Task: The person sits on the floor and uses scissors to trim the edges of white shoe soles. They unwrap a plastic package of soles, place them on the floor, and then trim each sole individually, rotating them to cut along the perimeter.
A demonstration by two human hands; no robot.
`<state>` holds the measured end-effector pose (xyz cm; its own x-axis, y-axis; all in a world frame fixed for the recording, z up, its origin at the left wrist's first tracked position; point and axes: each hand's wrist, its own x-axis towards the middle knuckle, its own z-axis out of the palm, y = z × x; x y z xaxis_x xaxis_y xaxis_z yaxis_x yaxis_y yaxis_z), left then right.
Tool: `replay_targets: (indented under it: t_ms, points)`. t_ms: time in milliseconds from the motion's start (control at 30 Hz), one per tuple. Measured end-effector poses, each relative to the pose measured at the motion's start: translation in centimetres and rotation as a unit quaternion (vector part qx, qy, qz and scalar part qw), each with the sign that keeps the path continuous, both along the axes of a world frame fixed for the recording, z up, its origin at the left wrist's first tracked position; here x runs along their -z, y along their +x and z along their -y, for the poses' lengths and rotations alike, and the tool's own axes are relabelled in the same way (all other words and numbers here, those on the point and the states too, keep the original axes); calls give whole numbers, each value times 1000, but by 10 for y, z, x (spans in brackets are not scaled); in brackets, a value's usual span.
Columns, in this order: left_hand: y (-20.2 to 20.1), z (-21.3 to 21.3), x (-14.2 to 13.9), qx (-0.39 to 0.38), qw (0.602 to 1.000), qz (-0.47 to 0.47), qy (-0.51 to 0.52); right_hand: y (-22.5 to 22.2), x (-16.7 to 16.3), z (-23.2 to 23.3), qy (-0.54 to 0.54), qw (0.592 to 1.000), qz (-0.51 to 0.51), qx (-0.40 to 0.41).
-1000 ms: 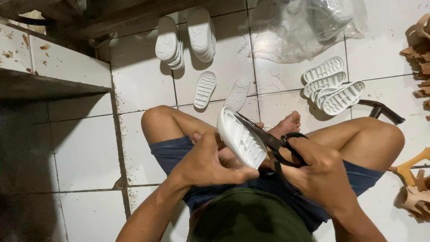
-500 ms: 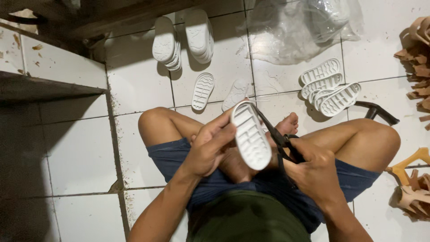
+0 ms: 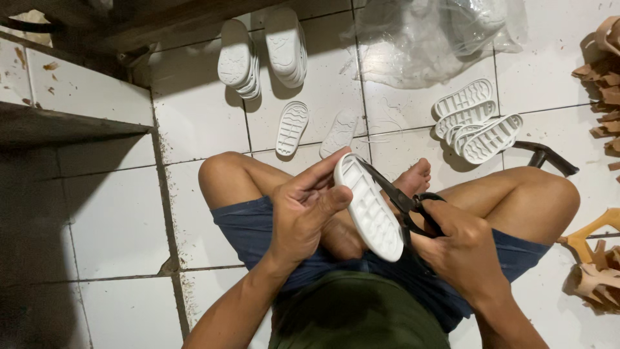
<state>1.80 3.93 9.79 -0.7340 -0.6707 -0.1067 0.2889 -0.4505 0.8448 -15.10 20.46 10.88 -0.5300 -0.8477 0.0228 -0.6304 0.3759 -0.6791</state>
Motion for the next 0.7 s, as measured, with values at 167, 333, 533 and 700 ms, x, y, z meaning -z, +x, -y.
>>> replay_targets:
  t_ms: [167, 333, 533, 700]
  points:
    - [7, 2, -2, 20, 999, 18, 23, -3, -8, 0, -9, 1000, 8, -15]
    - [10, 2, -6, 42, 997, 2, 69, -12, -13, -1, -16, 999, 0, -44]
    - [10, 11, -11, 91, 990, 18, 110, -23, -19, 4, -1, 997, -10, -74]
    - [21, 24, 7, 176, 976, 36, 119, -29, -19, 7, 10, 995, -11, -100]
